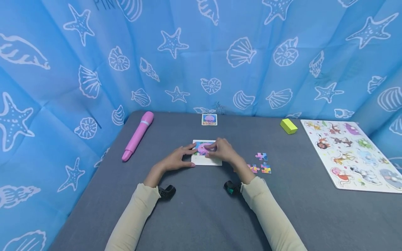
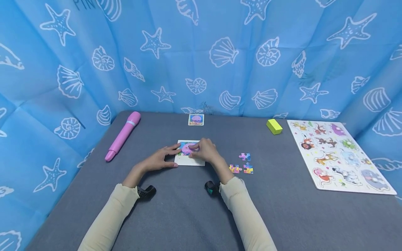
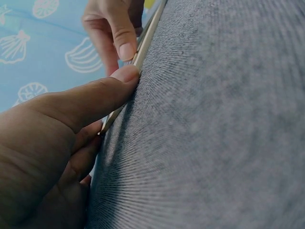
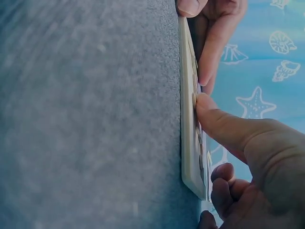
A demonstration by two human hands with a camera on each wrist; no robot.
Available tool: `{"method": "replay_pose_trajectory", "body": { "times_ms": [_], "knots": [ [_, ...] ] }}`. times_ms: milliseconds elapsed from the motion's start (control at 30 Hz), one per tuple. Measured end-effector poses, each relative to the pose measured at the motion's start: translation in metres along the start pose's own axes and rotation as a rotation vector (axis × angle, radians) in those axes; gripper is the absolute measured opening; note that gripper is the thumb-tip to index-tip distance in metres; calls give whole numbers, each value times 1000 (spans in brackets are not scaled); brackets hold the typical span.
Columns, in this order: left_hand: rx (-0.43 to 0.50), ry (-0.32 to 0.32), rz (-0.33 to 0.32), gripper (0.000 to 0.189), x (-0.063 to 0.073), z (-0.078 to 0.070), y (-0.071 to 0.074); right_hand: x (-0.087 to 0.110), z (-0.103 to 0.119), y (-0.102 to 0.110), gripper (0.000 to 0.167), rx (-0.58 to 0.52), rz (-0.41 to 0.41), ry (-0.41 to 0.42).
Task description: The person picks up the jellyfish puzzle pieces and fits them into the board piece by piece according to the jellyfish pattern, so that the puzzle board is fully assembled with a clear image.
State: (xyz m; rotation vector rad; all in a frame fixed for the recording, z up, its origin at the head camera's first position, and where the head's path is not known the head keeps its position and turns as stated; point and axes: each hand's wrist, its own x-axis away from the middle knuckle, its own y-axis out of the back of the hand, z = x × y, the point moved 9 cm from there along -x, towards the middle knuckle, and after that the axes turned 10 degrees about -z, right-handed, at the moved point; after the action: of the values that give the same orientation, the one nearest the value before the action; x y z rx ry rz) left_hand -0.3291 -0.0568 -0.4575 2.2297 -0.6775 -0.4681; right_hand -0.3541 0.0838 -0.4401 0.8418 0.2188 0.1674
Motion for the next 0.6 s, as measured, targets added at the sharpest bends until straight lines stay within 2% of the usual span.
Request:
{"method": "replay_pose_trajectory", "body": {
  "times_ms": [200, 367, 600],
  "knots": [
    [-1, -2, 9, 65, -2, -1, -3, 1, -6, 4, 37, -32, -18, 10],
    [-6, 3, 12, 65, -3, 0, -6, 7, -11, 20, 34, -71, -46, 40],
    [14, 8, -3, 66, 1, 0, -1, 19, -37, 48, 39, -109, -61, -36]
  ]
}}
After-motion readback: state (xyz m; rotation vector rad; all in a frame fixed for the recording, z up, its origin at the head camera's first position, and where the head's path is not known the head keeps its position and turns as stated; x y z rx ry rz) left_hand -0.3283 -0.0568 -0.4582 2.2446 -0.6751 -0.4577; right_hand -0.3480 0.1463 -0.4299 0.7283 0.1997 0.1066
